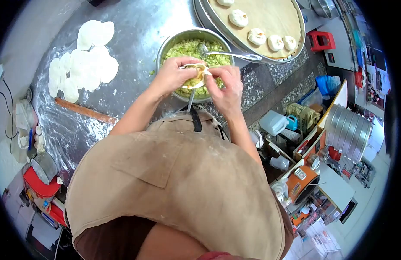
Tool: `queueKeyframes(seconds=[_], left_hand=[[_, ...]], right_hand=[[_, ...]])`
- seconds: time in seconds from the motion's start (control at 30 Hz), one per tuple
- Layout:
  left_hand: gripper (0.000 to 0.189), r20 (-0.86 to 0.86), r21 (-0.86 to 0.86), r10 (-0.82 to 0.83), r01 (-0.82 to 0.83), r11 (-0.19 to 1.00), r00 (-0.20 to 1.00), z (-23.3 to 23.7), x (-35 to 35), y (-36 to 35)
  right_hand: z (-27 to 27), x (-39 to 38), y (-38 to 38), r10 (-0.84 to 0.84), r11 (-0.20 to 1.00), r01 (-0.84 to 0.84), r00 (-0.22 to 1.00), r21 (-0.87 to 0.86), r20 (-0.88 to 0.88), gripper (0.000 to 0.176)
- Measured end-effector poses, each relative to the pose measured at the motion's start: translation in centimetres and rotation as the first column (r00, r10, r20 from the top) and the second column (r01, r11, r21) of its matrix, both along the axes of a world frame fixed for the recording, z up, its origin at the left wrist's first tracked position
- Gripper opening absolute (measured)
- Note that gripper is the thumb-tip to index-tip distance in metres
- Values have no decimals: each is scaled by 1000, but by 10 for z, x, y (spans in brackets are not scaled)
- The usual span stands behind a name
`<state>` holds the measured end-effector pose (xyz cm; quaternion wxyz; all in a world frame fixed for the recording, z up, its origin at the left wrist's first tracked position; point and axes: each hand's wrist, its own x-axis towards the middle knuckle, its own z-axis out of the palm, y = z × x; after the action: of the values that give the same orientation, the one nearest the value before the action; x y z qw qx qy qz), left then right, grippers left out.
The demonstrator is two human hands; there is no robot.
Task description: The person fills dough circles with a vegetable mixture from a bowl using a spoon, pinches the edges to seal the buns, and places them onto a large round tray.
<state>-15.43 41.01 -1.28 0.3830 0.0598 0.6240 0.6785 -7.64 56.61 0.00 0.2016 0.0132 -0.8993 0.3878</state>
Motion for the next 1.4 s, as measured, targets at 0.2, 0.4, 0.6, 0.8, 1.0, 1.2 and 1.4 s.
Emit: queueKeyframes(seconds=[0.2, 0.4, 0.6, 0.8, 1.0, 1.2, 1.4], left_hand=[[29, -130, -155, -237, 217, 964, 963, 4, -10, -6], [32, -132, -203, -384, 355, 913, 914, 16, -18, -8], [62, 473, 696, -214, -214, 686, 855, -15, 13, -20], [53, 311, 317, 211, -311, 896, 926, -21, 36, 4], [40, 301, 261, 191, -274, 926, 934, -22, 27, 0], [32, 314, 253, 210, -295, 921, 926, -10, 28, 5], [25, 192, 190, 164, -201, 961, 968, -9, 25, 3]], right_hand=[[9, 6, 0, 37, 998, -37, 999, 48, 17, 12], [5, 1, -1, 81, 996, -81, 997, 35, 0, 13], [-7, 10, -9, -54, 920, 124, 979, -371, 195, 9], [-13, 12, -23, -89, 877, 155, 983, -455, 163, 10], [-10, 14, -24, -180, 941, 200, 979, -271, 98, 12], [-5, 13, -15, -72, 995, 70, 997, -71, -23, 11], [6, 14, -10, 9, 999, -6, 997, 47, -76, 14]])
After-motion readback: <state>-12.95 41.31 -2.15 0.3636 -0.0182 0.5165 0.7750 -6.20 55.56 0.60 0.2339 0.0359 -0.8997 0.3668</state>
